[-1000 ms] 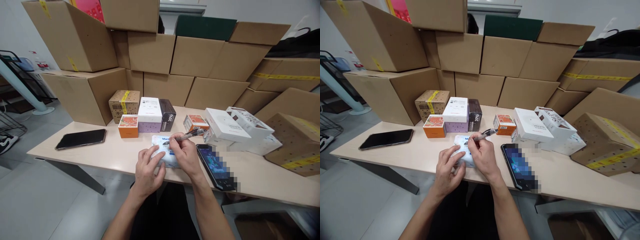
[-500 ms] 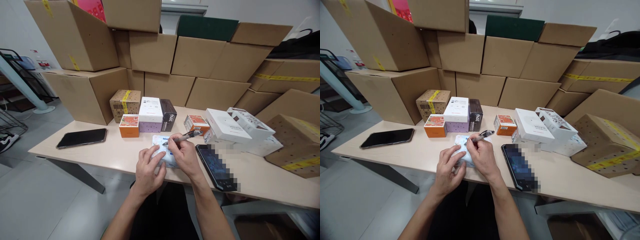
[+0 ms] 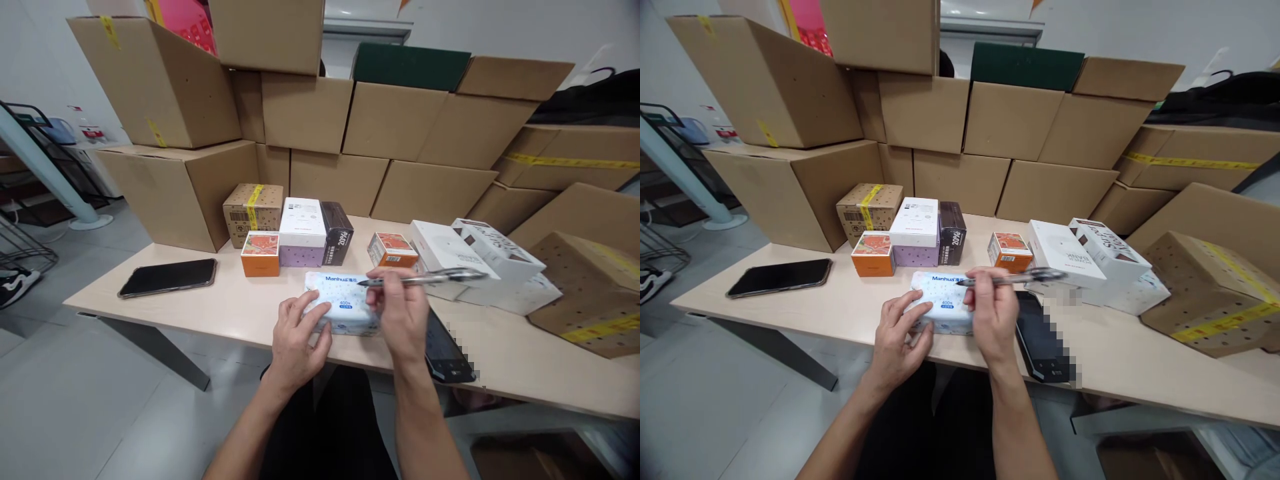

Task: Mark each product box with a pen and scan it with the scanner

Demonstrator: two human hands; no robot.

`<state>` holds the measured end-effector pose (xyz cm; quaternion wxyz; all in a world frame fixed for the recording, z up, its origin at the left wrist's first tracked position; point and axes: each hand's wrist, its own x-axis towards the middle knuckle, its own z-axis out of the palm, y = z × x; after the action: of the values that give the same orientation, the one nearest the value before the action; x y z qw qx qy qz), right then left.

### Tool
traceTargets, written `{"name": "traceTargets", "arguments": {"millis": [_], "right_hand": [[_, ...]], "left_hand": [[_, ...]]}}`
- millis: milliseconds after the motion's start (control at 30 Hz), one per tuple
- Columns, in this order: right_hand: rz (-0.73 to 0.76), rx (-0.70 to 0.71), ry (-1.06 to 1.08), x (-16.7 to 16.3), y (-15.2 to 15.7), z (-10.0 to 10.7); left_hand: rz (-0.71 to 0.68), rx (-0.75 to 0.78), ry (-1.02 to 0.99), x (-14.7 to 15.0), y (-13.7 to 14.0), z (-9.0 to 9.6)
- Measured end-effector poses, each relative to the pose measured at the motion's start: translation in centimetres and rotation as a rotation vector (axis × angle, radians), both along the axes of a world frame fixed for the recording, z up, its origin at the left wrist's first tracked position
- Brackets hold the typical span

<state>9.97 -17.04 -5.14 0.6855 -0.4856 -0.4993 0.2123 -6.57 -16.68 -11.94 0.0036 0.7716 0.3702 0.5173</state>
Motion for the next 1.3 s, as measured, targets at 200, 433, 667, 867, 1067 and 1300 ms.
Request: {"name": "traceTargets", "arguments": {"millis": [200,433,667,867,1067,1300], "right_hand": [[-0.325,-0.305,-0.355,4.3,-1.9,-0.5],[-0.318,-0.755,-1.039,4.5,-2.2,-2.8],[-0.324,-0.814,-1.155,3.2,-1.9,-3.2],[-0.466,-0.595,-1.077,3.7,-3.8,-3.6],[-0.706,-0.578,-1.091,7.3,-7.7,-5.3],[-0.565,-0.705,-1.055,10.0,-7.8,-7.8]], "left_hand": [[0.037,0.012,0.002,0.3,0.0,-0.1],[0.090,0.035,0.047,0.6,0.2,-0.3],[0.102,0.040,0.057,0.6,0.3,-0.5],[0.097,0.036,0.057,0.6,0.2,-0.5],[0.083,0.024,0.054,0.5,0.2,-0.3],[0.071,0.020,0.044,0.6,0.1,-0.3]]}}
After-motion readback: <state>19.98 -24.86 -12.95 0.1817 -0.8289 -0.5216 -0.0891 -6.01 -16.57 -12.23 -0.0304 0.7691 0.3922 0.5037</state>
